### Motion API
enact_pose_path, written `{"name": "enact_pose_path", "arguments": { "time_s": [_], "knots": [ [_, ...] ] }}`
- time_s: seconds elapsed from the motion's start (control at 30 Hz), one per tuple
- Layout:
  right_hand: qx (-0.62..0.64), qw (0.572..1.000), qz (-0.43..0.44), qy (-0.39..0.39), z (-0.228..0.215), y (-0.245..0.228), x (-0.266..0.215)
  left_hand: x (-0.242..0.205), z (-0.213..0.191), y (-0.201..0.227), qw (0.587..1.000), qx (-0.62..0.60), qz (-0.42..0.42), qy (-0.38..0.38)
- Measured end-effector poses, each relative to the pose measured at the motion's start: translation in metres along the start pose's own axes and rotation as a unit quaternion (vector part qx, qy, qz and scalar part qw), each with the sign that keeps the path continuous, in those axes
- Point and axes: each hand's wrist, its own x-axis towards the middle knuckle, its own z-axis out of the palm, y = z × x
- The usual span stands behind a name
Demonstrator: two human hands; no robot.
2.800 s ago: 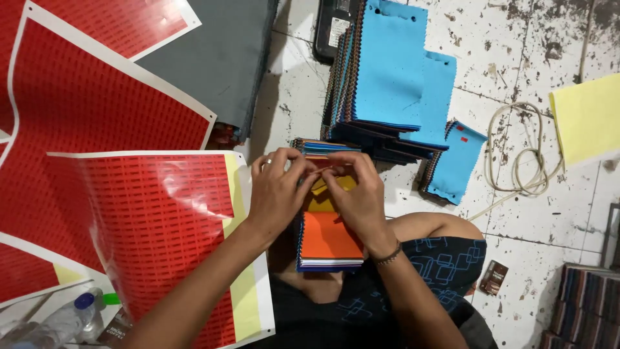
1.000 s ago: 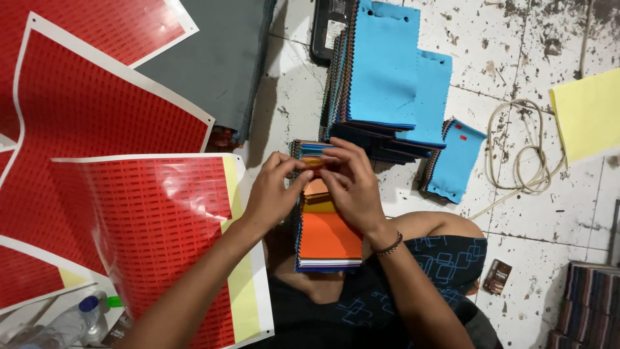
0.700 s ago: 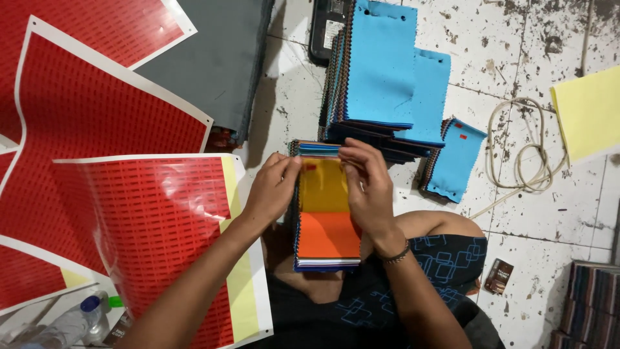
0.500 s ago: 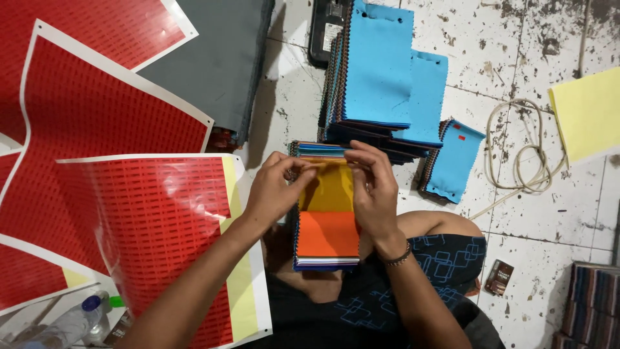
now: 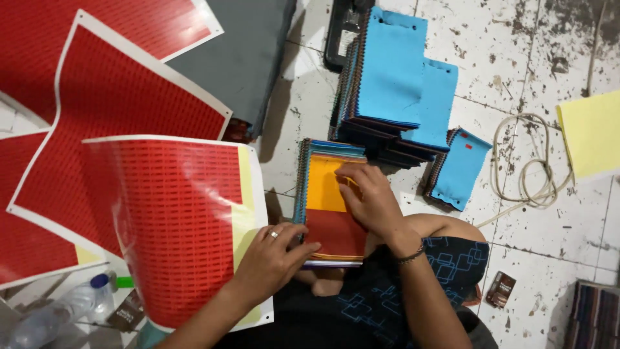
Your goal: Organizing color swatches and preparing red sticker sheets on the floor of a workshop.
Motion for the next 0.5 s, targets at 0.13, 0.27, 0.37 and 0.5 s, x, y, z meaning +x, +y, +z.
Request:
{"name": "enact_pose_path", "arguments": {
  "time_s": [0.13, 0.27, 0.37, 0.5],
  "knots": [
    [-0.030, 0.999, -0.020, 0.009, 0.006, -0.002, 0.001, 0.000, -0.004, 0.008, 1.000, 0.023, -0.004, 0.014],
    [0.118, 0.977, 0.089, -0.155, -0.014, -0.033, 0.023, -0.001, 0.000, 0.008, 0.999, 0.024, -0.008, 0.021],
    [0.244, 0.952, 0.130, -0.135, -0.003, -0.019, 0.042, -0.002, 0.005, 0.010, 1.000, 0.021, -0.018, 0.008],
    [0.432, 0.900, 0.045, -0.029, -0.014, -0.033, 0.056, 0.003, 0.005, 0.013, 0.999, 0.002, -0.048, 0.014]
  ]
}}
